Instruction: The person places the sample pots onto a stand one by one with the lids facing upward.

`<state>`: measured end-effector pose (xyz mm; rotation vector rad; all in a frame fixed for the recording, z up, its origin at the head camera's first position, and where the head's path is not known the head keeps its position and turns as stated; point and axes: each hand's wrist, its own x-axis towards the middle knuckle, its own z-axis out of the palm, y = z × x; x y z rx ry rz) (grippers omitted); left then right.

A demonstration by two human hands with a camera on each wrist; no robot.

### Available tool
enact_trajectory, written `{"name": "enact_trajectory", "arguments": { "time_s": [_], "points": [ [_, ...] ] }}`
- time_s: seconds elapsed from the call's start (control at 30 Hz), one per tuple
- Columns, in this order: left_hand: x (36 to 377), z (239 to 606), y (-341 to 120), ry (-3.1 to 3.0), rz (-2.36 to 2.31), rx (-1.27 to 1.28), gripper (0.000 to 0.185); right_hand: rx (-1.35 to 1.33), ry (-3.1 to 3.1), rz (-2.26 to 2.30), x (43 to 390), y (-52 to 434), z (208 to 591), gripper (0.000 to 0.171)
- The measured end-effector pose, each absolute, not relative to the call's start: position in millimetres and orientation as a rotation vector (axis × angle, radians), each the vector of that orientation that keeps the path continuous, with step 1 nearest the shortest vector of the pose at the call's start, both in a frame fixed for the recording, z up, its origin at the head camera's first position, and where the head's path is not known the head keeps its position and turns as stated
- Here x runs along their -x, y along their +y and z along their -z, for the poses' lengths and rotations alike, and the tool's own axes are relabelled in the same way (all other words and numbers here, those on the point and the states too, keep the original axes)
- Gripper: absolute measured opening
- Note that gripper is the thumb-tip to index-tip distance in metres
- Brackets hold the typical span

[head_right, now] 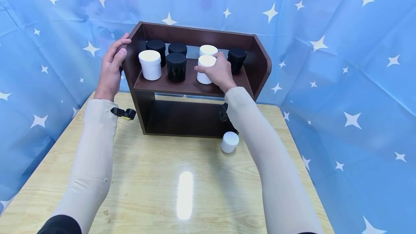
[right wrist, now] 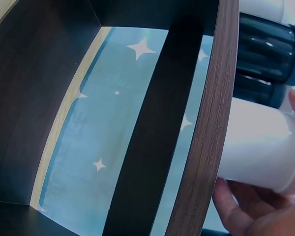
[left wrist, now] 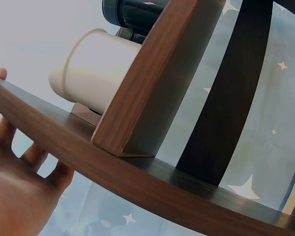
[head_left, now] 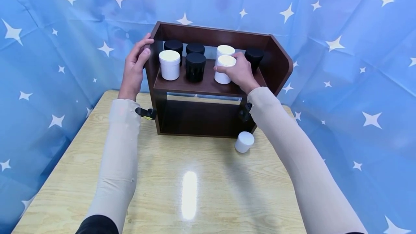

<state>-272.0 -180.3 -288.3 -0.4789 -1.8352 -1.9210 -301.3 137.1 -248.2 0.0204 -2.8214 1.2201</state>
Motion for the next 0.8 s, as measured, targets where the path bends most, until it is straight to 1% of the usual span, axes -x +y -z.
{"name": "enact_trajectory", "arguments": {
  "time_s": [0.43,0.8],
  "points": [
    [280.7,293.3,-181.8,-1.847,1.913,0.463,0.041,-0.036,-2.827,-1.165,299.3,138.7,246.1,0.085],
    [277.2,292.5,-181.6,-1.825,1.926,0.491,0.035,-0.129,-2.811,-1.152,291.2,150.9,247.2,0.080]
  ]
}}
